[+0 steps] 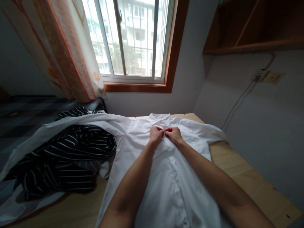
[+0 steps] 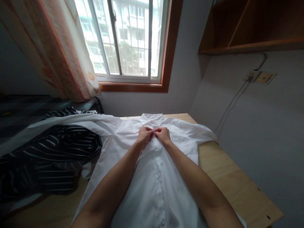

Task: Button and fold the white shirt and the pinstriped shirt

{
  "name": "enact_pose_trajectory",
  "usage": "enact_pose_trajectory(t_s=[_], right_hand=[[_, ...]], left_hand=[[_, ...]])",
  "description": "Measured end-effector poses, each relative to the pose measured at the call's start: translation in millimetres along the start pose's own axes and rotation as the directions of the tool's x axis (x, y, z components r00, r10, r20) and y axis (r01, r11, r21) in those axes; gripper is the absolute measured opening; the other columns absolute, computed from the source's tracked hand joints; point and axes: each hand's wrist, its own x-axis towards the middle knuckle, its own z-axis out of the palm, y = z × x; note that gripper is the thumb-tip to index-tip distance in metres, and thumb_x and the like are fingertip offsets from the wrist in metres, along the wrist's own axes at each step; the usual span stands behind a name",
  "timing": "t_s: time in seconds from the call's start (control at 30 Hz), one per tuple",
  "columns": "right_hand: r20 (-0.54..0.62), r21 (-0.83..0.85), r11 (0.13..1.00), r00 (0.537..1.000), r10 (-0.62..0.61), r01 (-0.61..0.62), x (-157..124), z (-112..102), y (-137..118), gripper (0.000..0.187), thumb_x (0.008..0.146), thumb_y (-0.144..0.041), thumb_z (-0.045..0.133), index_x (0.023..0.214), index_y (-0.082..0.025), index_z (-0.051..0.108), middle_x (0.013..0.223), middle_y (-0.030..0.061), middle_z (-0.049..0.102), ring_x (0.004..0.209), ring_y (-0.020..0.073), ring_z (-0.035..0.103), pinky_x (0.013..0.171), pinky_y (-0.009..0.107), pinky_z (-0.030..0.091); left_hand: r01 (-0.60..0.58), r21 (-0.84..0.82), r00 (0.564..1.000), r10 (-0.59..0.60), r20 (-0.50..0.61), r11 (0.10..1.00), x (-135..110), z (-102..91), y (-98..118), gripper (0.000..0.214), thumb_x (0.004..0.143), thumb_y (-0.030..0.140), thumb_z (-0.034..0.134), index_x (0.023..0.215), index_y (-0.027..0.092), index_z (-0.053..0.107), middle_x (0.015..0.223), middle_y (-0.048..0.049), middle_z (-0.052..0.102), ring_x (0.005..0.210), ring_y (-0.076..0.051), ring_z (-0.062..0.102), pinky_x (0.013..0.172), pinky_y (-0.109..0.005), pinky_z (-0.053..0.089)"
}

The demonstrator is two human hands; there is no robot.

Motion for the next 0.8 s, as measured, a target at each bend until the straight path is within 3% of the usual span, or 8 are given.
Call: enact_pose_trajectory(t_s=[0.23, 0.43, 0.8], right_hand=[[-0.103, -0.259, 0.962, 0.988, -0.118, 0.088, -13.3, 4.8, -17.3, 0.013, 0.073, -0.022, 0.063, 0.077, -0.019, 0.075, 0.077, 0.0043, 0.075, 0.076, 0.0192, 0.068, 0.074, 0.026, 0.049], [-0.142, -0.268, 0.961, 0.984, -0.107, 0.066, -16.9, 9.1, -16.8, 0.013, 0.076, -0.024, 0.064, 0.077, -0.019, 0.075, 0.078, 0.0045, 0.075, 0.077, 0.0189, 0.069, 0.075, 0.025, 0.048], [-0.148, -0.22, 0.971, 0.981, -0.124, 0.089, -17.0, 10.0, -9.6, 0.013, 0.076, -0.024, 0.065, 0.076, -0.018, 0.075, 0.076, 0.0049, 0.075, 0.075, 0.0192, 0.069, 0.076, 0.026, 0.049]], left_hand=[[0.009, 0.083, 0.999, -0.006, -0.042, 0.996, 5.5, -0.2, 2.5, 0.022, 0.074, 0.035, 0.064, 0.07, 0.015, 0.073, 0.06, -0.0057, 0.067, 0.065, -0.018, 0.065, 0.062, -0.024, 0.046], [0.01, 0.102, 0.992, 0.002, -0.123, 0.995, 6.9, 3.1, 1.3, 0.02, 0.071, 0.015, 0.061, 0.088, 0.015, 0.071, 0.08, -0.0074, 0.073, 0.08, -0.018, 0.068, 0.071, -0.024, 0.048], [-0.09, 0.136, 0.984, 0.109, -0.139, 0.987, 0.0, 0.6, 3.5, 0.016, 0.075, 0.013, 0.06, 0.088, 0.016, 0.07, 0.087, -0.007, 0.074, 0.085, -0.018, 0.068, 0.077, -0.024, 0.048]])
